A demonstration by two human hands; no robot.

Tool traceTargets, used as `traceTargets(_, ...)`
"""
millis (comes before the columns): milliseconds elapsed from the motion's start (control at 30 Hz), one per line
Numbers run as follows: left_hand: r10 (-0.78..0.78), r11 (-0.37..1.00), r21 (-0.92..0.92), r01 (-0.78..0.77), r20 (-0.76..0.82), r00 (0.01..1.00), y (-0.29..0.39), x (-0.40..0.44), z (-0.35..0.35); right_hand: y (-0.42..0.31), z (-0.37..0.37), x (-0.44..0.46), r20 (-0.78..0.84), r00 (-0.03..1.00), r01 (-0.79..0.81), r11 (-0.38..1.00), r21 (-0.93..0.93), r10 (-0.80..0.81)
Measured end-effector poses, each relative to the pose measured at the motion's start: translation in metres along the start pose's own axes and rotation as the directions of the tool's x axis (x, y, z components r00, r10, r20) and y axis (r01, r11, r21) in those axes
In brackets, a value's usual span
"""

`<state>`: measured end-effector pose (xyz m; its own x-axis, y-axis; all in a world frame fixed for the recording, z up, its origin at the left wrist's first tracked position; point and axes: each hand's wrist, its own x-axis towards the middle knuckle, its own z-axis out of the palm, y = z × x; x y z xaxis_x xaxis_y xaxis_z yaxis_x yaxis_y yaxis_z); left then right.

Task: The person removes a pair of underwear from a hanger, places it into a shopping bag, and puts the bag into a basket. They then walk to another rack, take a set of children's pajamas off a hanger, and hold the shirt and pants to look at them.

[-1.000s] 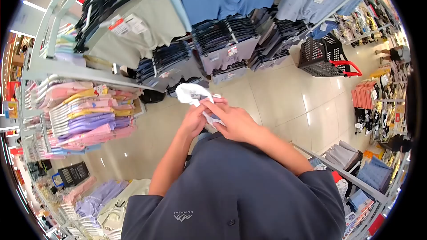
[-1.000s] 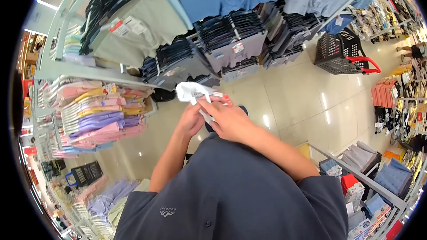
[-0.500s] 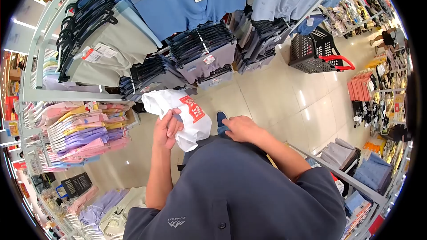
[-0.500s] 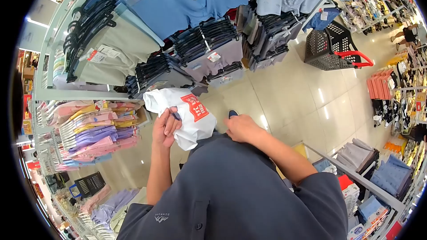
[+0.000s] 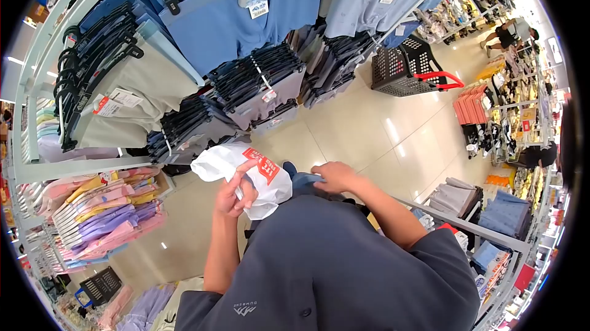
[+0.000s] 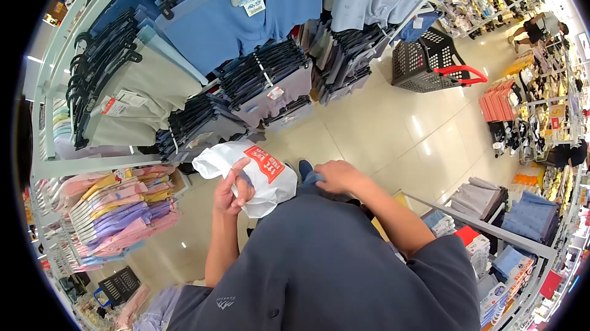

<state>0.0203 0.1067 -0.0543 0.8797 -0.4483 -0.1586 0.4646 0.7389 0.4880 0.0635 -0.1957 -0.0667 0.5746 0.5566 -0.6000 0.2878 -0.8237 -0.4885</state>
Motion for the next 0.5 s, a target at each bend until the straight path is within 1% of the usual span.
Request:
traceTargets(33,-0.043,0.998,0.050,0.044,-0.022,0.999,0.002,0.004,0.005,0.021,-0.001,0.000,-0.019,0.999,-0.026,1.000,0.008,0.026)
traceTargets(67,-0.043,0.998,0.046,0.043,-0.020,0.999,0.000,0.008,0.004,0.039,-0.008,-0.002,-0.039,0.998,-0.050,0.999,0.020,0.051)
traceTargets(133,0.064,0.988,0.144,-0.049,-0.098,0.993,-0.005,0.018,-0.004,0.073,-0.037,-0.003,-0.058,0.985,-0.157,0.984,0.088,0.162)
traceTargets(167,0.063,0.988,0.146,-0.048,-0.097,0.993,-0.007,0.023,-0.008,0.090,-0.056,-0.005,-0.117,0.969,-0.203,0.973,0.113,0.216)
traceTargets(200,0.093,0.992,0.095,-0.086,-0.072,0.993,-0.009,0.026,-0.012,0.108,-0.075,-0.006,-0.175,0.947,-0.246,0.959,0.141,0.269)
traceTargets(233,0.127,0.991,0.047,-0.125,-0.048,0.991,-0.010,0.029,-0.017,0.132,-0.092,-0.004,-0.269,0.920,-0.251,0.956,0.150,0.284)
traceTargets(267,0.130,0.991,0.046,-0.128,-0.048,0.990,-0.011,0.031,-0.021,0.158,-0.108,-0.001,-0.362,0.884,-0.252,0.954,0.160,0.294)
traceTargets(300,0.136,0.990,0.055,-0.133,-0.050,0.990,-0.009,0.034,-0.017,0.183,-0.123,0.001,-0.460,0.837,-0.242,0.955,0.173,0.296)
traceTargets(333,0.097,0.983,0.162,-0.084,-0.076,0.992,-0.007,0.037,-0.009,0.206,-0.141,0.003,-0.559,0.788,-0.215,0.966,0.143,0.258)
traceTargets(367,0.066,0.964,0.263,-0.036,-0.107,0.992,-0.006,0.045,0.001,0.216,-0.162,0.002,-0.644,0.723,-0.224,0.967,0.124,0.250)
traceTargets(400,0.075,0.950,0.308,-0.043,-0.093,0.993,-0.009,0.054,0.012,0.230,-0.183,0.004,-0.659,0.710,-0.248,0.964,0.097,0.249)
traceTargets(433,0.093,0.949,0.309,-0.057,-0.102,0.990,-0.012,0.065,0.023,0.246,-0.202,0.010,-0.671,0.700,-0.272,0.960,0.069,0.246)
traceTargets(467,0.094,0.931,0.363,-0.038,-0.139,0.986,-0.017,0.076,0.035,0.260,-0.216,0.018,-0.667,0.709,-0.257,0.965,0.054,0.226)
traceTargets(500,0.098,0.910,0.413,-0.016,-0.178,0.979,-0.024,0.089,0.044,0.276,-0.228,0.029,-0.747,0.658,-0.155,0.988,-0.009,0.096)
